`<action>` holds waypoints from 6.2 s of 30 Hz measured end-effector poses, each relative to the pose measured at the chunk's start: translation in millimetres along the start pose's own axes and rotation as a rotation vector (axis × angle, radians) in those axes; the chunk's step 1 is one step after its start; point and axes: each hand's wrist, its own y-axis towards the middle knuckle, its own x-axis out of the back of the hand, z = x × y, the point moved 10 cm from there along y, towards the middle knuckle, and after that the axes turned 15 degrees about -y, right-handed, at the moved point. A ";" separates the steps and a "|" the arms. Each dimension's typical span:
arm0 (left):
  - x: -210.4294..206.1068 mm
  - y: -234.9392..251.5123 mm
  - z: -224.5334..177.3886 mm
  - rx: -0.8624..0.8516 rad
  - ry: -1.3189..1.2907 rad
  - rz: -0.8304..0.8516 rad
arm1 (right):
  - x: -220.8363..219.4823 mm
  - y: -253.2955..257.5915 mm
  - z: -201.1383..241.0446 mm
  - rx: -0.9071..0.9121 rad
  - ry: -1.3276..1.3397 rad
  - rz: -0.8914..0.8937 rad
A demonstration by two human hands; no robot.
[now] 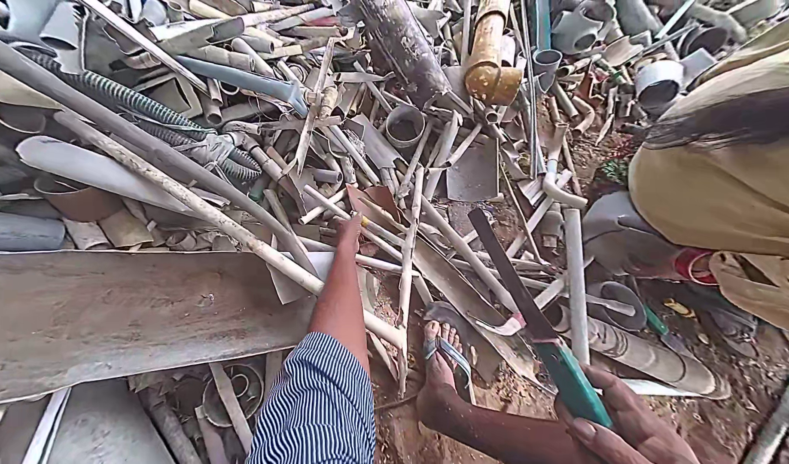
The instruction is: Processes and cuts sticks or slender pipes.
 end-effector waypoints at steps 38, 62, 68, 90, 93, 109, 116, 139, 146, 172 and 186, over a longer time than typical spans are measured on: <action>119.7 -388.8 -232.3 -0.761 -0.373 0.174 | -68.5 -40.9 -5.8 0.070 0.142 0.158; 113.7 -344.9 -172.4 -0.710 -0.885 0.450 | -148.9 -24.3 15.8 0.249 -0.266 0.043; 126.4 -343.4 -167.7 -0.631 -0.803 0.236 | -128.9 -7.6 -72.0 -0.161 0.026 0.035; 149.2 -329.6 -141.2 -0.671 -0.510 0.072 | -123.1 -13.4 -77.4 -0.164 0.064 0.030; 143.2 -337.5 -117.6 -0.450 -0.256 0.077 | -139.5 -17.5 -55.4 0.000 -0.080 0.129; 143.0 -365.3 5.0 0.337 -0.059 0.337 | -155.9 1.6 -90.2 -0.072 -0.371 0.181; 143.7 -356.8 36.1 0.399 0.261 0.372 | -152.1 -18.5 -53.3 0.228 -0.677 0.205; 117.3 -369.7 59.0 0.285 0.754 0.620 | -102.1 -18.0 -52.9 0.274 -1.029 0.330; 113.7 -364.6 55.5 0.179 0.784 0.611 | -28.6 44.8 -64.4 -0.063 -1.022 0.110; 98.2 -375.3 56.3 0.378 0.453 0.731 | -5.3 28.2 -69.2 -0.023 -1.000 -0.014; 101.8 -380.7 72.2 0.432 0.537 0.810 | -54.4 -14.2 -63.8 0.083 -1.042 0.172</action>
